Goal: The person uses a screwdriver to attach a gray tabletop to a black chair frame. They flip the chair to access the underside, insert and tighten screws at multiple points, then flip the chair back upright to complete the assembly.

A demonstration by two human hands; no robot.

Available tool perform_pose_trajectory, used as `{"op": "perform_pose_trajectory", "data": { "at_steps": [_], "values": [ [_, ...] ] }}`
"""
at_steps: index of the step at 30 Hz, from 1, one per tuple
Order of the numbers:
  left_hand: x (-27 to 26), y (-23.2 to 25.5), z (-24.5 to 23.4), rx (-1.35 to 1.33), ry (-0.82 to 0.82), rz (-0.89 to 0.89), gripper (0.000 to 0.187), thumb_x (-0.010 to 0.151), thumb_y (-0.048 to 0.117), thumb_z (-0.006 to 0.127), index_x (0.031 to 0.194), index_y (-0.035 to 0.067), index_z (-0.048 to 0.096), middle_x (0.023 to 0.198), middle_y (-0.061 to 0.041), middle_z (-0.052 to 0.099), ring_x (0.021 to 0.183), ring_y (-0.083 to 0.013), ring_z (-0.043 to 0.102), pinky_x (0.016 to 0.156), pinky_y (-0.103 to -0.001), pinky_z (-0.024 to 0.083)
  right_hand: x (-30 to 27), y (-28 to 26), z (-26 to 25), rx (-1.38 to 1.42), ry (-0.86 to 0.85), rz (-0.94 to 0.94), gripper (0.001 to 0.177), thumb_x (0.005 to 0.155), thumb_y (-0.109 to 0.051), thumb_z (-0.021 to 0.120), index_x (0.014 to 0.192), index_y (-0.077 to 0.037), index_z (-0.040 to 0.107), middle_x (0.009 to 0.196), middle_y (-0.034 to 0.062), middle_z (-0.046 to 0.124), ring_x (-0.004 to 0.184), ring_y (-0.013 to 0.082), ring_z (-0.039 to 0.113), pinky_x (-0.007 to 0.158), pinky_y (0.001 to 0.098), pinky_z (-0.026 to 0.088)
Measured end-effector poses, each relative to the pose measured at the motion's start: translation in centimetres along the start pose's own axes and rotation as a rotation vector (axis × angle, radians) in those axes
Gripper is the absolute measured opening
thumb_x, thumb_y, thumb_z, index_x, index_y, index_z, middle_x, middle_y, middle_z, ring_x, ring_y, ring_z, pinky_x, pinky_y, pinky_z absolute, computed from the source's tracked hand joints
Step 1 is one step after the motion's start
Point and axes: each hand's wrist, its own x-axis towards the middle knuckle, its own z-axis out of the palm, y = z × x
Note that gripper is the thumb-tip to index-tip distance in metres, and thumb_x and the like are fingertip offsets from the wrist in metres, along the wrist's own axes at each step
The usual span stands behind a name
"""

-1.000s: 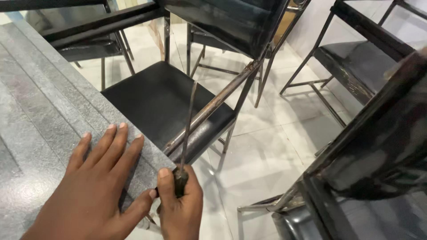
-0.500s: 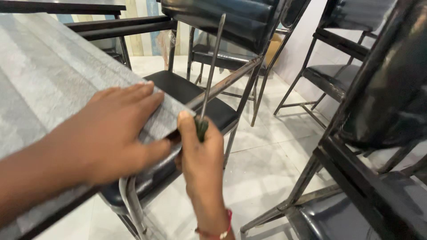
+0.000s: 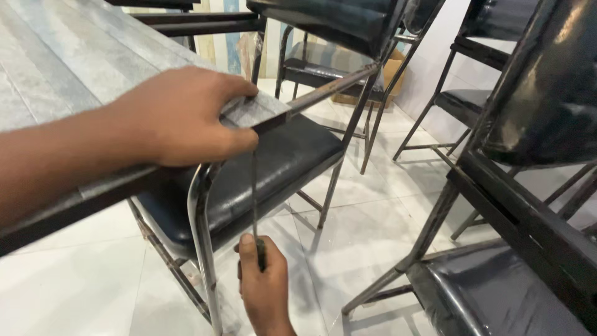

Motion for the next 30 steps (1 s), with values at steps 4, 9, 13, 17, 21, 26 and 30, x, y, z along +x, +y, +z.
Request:
{"op": "perform_pose_trajectory", "data": {
  "at_steps": [4,9,13,17,21,26,30],
  "values": [
    [-0.9,0.9,-0.6,0.108,-0.059,-0.034,0.061,0.083,0.042,0.067,0.137,0.013,0.067,0.125,-0.021,0.072,0.116,-0.0365,0.068,0.102,-0.044,0.052,-0.8,0.3,0.6,0.068,-0.085,-0.015,0.048,0.105,-0.046,0.044,0.092,-0.004,0.062,0.052,-0.0024,0.044,0.042,0.0068,0.037,0.039,0.0247,0.031],
    [-4.4,2.5,2.7,0.536,-0.256,0.364,0.062,0.091,0.043,0.061,0.136,0.000,0.054,0.137,-0.021,0.061,0.121,-0.0372,0.063,0.095,-0.053,0.053,-0.4,-0.1,0.2,0.095,-0.158,-0.002,0.045,0.106,-0.045,0.041,0.096,-0.005,0.061,0.054,-0.0033,0.046,0.043,0.0056,0.039,0.041,0.0232,0.034],
    [-10.5,3.5,7.1,0.440,-0.319,0.630,0.045,0.093,0.043,0.062,0.111,0.002,0.067,0.133,-0.023,0.064,0.127,-0.0385,0.061,0.097,-0.062,0.048,-0.4,0.8,0.2,0.183,-0.177,-0.123,0.037,0.109,-0.036,0.046,0.099,-0.003,0.060,0.074,-0.0048,0.056,0.066,0.0033,0.050,0.057,0.0230,0.042],
    [-12.5,2.8,8.3,0.081,-0.423,-0.107,0.057,0.084,0.062,0.065,0.124,0.021,0.073,0.118,-0.004,0.075,0.114,-0.0206,0.072,0.101,-0.039,0.056,-0.6,1.6,0.3,0.147,-0.161,-0.155,0.036,0.111,-0.032,0.049,0.097,-0.002,0.062,0.072,-0.0042,0.055,0.065,0.0043,0.049,0.057,0.0247,0.040],
    [-10.9,0.4,9.0,-0.025,-0.155,-0.570,0.055,0.093,0.054,0.067,0.108,0.002,0.074,0.109,-0.016,0.067,0.102,-0.0307,0.068,0.092,-0.043,0.054,-1.0,1.8,0.3,-0.060,-0.185,-0.255,0.045,0.111,-0.036,0.043,0.091,-0.002,0.066,0.058,-0.0036,0.050,0.054,0.0052,0.046,0.051,0.0246,0.035],
    [-8.0,-1.3,11.2,-0.334,0.330,-0.543,0.062,0.095,0.052,0.069,0.124,-0.002,0.061,0.095,-0.025,0.069,0.092,-0.0359,0.068,0.089,-0.049,0.053,-1.1,0.7,0.9,0.116,-0.285,-0.057,0.048,0.111,-0.039,0.042,0.090,-0.001,0.065,0.058,-0.0023,0.049,0.048,0.0071,0.043,0.046,0.0249,0.034],
    [-5.8,-0.2,13.0,-0.796,0.677,-0.258,0.035,0.099,0.027,0.070,0.116,-0.002,0.062,0.101,-0.014,0.072,0.088,-0.0185,0.070,0.078,-0.035,0.057,-1.6,-0.4,1.1,0.472,-0.439,0.269,0.057,0.112,-0.046,0.039,0.089,0.000,0.064,0.056,0.0013,0.048,0.042,0.0098,0.041,0.040,0.0259,0.034]
  ]
}}
